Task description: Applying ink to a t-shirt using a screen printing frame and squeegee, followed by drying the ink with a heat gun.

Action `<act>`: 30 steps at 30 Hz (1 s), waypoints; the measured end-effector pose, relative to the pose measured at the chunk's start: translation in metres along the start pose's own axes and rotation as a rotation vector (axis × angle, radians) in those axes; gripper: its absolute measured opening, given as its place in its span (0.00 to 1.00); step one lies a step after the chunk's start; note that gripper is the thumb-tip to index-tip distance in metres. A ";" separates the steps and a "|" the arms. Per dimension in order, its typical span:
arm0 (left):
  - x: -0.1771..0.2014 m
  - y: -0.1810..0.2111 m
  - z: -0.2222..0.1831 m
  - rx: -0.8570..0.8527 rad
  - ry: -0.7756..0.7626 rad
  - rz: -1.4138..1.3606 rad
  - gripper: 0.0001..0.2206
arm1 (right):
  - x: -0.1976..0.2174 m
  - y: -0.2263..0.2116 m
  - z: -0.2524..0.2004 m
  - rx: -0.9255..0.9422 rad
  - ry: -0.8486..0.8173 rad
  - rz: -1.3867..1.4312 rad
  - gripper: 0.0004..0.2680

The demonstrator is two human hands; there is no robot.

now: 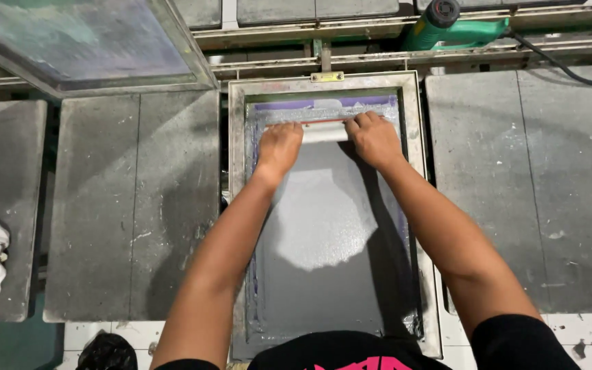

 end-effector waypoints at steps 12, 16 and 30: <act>-0.003 0.003 -0.004 0.043 -0.119 -0.050 0.05 | -0.021 -0.006 -0.008 0.009 -0.131 -0.020 0.06; 0.017 0.010 -0.011 0.007 -0.115 0.009 0.05 | -0.005 -0.016 -0.017 0.035 -0.139 -0.030 0.07; 0.058 0.049 -0.077 0.010 -0.182 -0.033 0.14 | 0.031 -0.059 -0.075 0.078 -0.062 -0.023 0.10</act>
Point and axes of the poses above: each hand's wrist, its own z-axis towards the middle knuckle, its own x-axis out of the back of the hand, y = z × x, the point moved 2 cm from there along z, towards the middle knuckle, and after that the axes turned 3 degrees about y, right-handed, at the moved point
